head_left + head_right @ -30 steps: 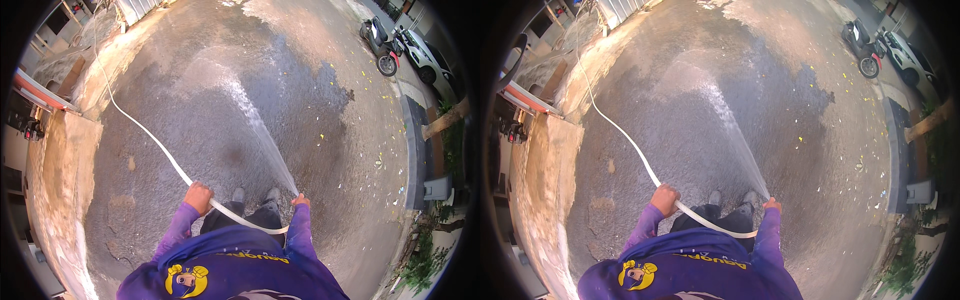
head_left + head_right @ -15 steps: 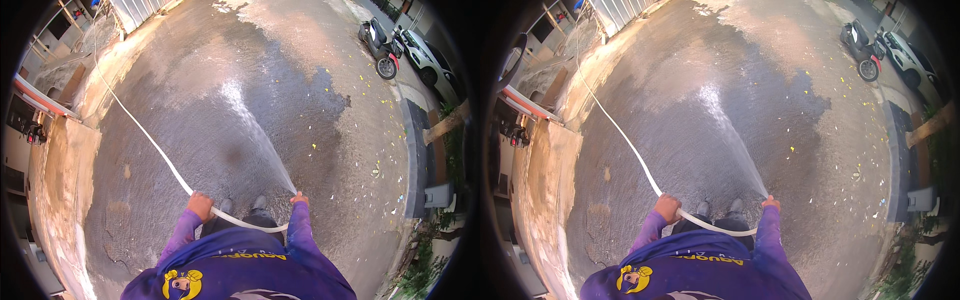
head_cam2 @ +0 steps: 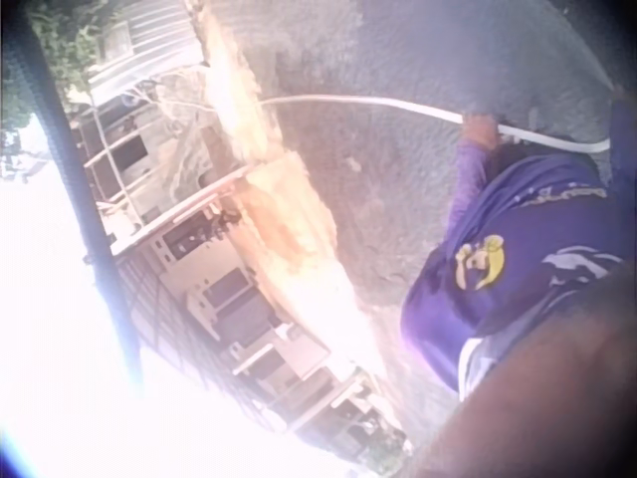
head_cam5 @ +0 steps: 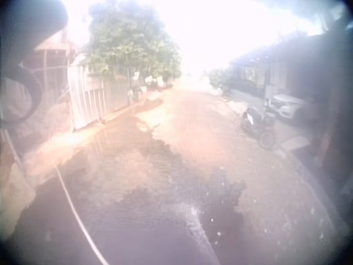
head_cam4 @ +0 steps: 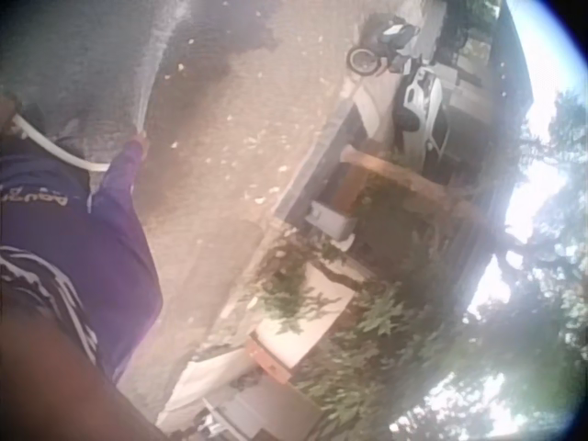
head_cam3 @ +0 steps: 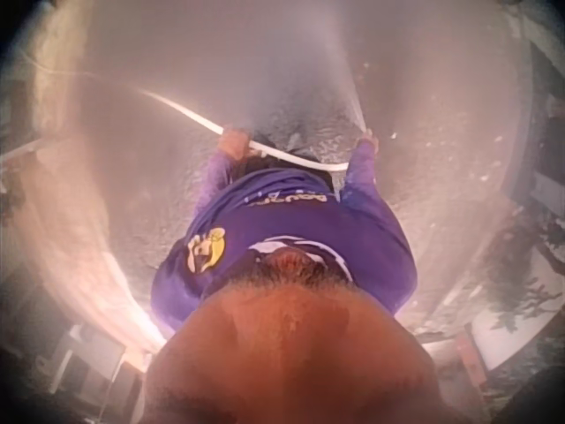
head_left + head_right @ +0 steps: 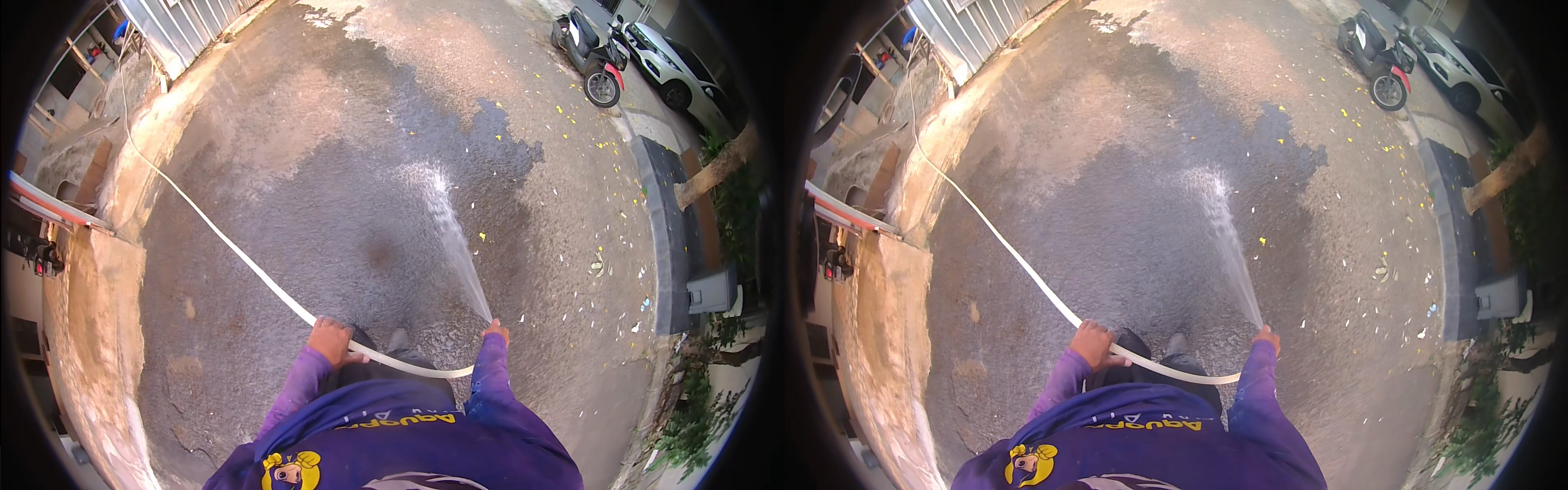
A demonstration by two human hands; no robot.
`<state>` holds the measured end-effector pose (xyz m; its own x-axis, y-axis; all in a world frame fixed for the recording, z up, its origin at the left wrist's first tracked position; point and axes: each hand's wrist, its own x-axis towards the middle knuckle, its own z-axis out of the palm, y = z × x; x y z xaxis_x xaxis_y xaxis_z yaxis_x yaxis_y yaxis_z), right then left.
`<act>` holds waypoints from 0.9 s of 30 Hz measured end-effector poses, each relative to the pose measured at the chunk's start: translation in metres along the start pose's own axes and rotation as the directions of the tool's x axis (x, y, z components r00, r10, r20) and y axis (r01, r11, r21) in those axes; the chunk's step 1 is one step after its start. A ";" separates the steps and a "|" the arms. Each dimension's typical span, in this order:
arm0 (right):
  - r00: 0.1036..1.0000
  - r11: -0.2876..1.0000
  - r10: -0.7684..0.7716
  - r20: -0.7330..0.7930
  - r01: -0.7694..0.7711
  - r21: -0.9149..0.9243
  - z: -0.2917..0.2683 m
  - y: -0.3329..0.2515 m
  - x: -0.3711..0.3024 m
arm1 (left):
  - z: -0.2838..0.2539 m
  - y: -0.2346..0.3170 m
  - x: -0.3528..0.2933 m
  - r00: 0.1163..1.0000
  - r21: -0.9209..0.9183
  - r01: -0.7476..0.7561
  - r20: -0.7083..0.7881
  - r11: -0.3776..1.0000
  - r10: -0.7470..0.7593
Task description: The person uses a hose to spray water on a concrete pavement, moving the stream back and forth to wet and rinse the surface. The person walks forward and backward while maintaining a steady spray, covering a large area of the ground.
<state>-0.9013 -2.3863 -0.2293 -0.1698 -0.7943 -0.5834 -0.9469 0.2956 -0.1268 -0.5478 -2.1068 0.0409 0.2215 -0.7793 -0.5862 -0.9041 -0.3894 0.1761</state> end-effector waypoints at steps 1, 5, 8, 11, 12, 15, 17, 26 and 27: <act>0.999 0.998 0.041 0.004 -0.041 0.053 -0.009 -0.009 0.002 | 0.002 0.001 0.002 1.000 -0.006 0.001 -0.017 1.000 -0.001; 0.996 0.982 0.090 0.015 -0.091 0.164 -0.027 -0.036 0.027 | -0.001 -0.002 0.023 0.998 -0.040 -0.003 -0.061 0.999 0.001; 0.997 0.979 0.077 0.023 -0.080 0.190 -0.035 -0.057 0.044 | -0.008 -0.007 0.041 0.994 -0.049 -0.017 -0.113 0.999 0.011; 1.000 0.993 -0.001 0.017 -0.001 0.114 -0.038 -0.077 0.067 | -0.023 -0.013 0.065 0.986 -0.060 -0.037 -0.162 0.998 0.027; 0.999 0.997 -0.041 0.015 0.039 0.070 -0.042 -0.083 0.073 | -0.028 -0.017 0.073 0.981 -0.063 -0.051 -0.191 0.997 0.038; 0.993 0.986 0.060 0.106 -0.076 0.149 -0.082 -0.126 0.047 | -0.040 -0.025 0.094 0.979 -0.109 -0.056 -0.201 0.992 0.033; 0.987 0.981 0.160 -0.007 -0.158 0.114 -0.086 -0.101 0.076 | -0.057 -0.020 0.120 0.971 -0.124 -0.123 -0.220 0.985 0.093; 0.940 0.976 0.209 -0.268 -0.184 0.115 -0.165 -0.183 0.106 | -0.089 -0.022 0.197 0.943 -0.192 -0.221 -0.291 0.956 0.159; 0.939 0.976 0.210 -0.272 -0.184 0.118 -0.172 -0.194 0.109 | -0.096 -0.024 0.203 0.942 -0.191 -0.229 -0.292 0.954 0.168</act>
<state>-0.7834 -2.6212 -0.1303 -0.4323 -0.8284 -0.3562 -0.8607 0.4969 -0.1108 -0.4464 -2.3029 -0.0068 0.1633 -0.9424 -0.2918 -0.8436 -0.2867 0.4539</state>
